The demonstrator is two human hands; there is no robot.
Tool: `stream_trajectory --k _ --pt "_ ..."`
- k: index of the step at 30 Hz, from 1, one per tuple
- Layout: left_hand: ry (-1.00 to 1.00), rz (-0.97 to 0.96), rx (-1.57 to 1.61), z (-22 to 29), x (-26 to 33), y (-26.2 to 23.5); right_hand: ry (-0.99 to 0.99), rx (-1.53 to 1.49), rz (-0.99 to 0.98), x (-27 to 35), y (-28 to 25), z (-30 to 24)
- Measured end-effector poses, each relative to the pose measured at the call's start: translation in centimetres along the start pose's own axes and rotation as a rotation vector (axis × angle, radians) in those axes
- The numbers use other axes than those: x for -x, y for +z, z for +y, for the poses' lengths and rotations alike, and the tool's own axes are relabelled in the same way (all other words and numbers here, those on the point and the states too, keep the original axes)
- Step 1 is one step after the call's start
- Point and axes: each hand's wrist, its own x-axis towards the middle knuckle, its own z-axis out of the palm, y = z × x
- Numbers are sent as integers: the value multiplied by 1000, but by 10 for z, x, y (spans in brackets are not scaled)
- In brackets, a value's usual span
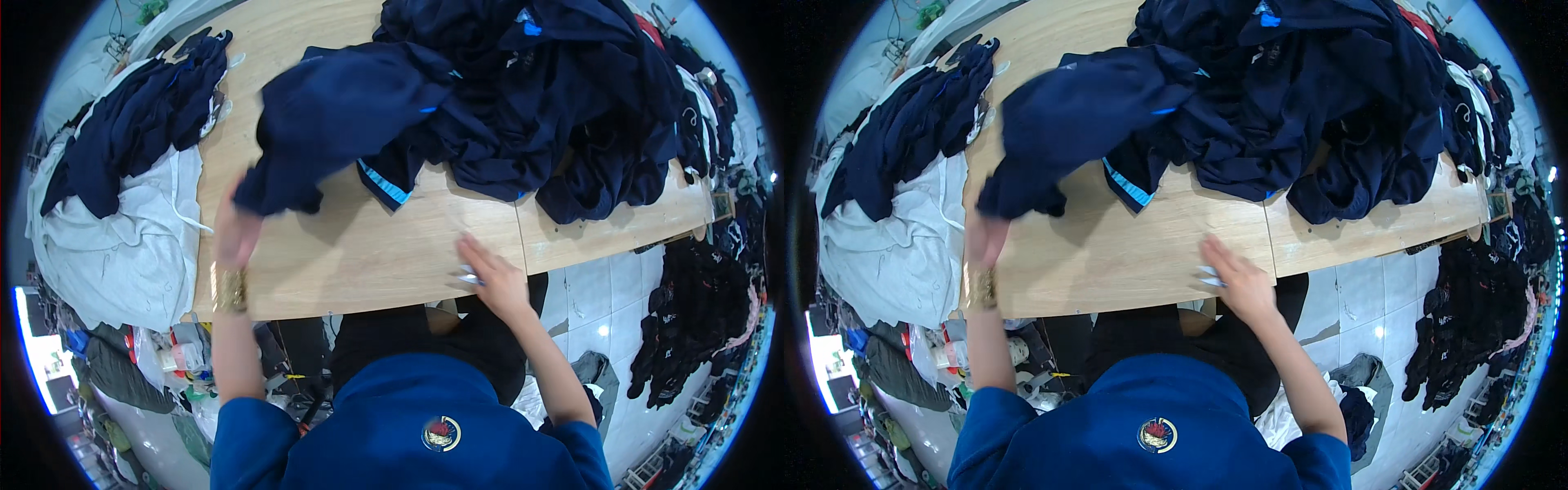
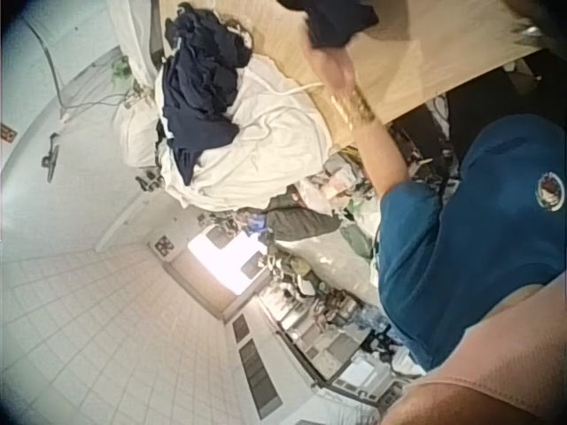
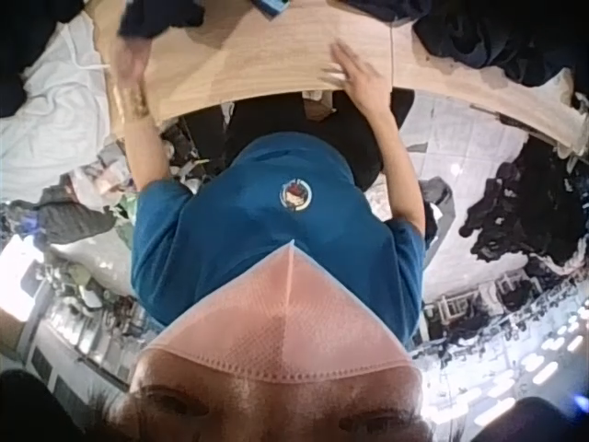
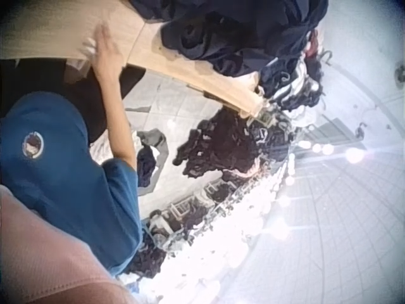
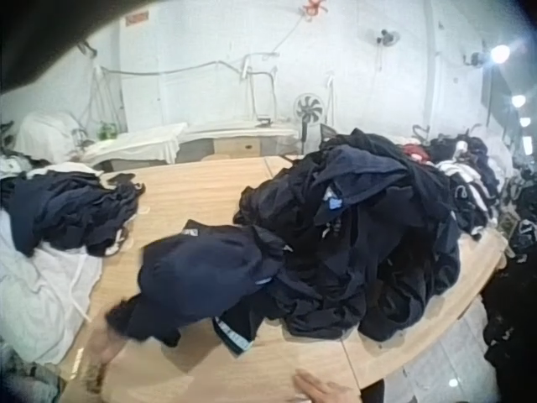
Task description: Trimming excess threads and inspecting dark blue athletic shorts using small clippers at a factory workbench.
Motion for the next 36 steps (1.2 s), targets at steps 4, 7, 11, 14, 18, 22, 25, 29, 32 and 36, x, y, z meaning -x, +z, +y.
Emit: stream_trajectory --k 4,7,11,14,18,22,25,29,32,36 --pt "-274 46 -1083 41 77 -8 451 31 274 56 -15 62" --pt "-73 -71 -1343 19 116 -76 741 117 370 73 -44 100" --pt "138 -100 -1489 23 121 -17 698 108 358 42 -69 75" --pt "108 -97 -1646 23 129 5 402 -14 523 5 -60 37" --pt "260 -110 -1708 25 138 16 296 -351 339 -24 -42 -3" --pt "203 134 -1690 2 137 12 192 -406 393 -75 -29 -20" --pt "-11 247 -1574 -24 118 4 157 -405 440 -127 -14 -7" --pt "-69 196 -1276 -26 100 0 230 -214 422 -168 14 -15" --pt "62 365 -450 -13 105 4 106 -369 430 -173 6 -6" --pt "105 332 133 39 134 -24 446 -1535 498 -126 -69 -1"
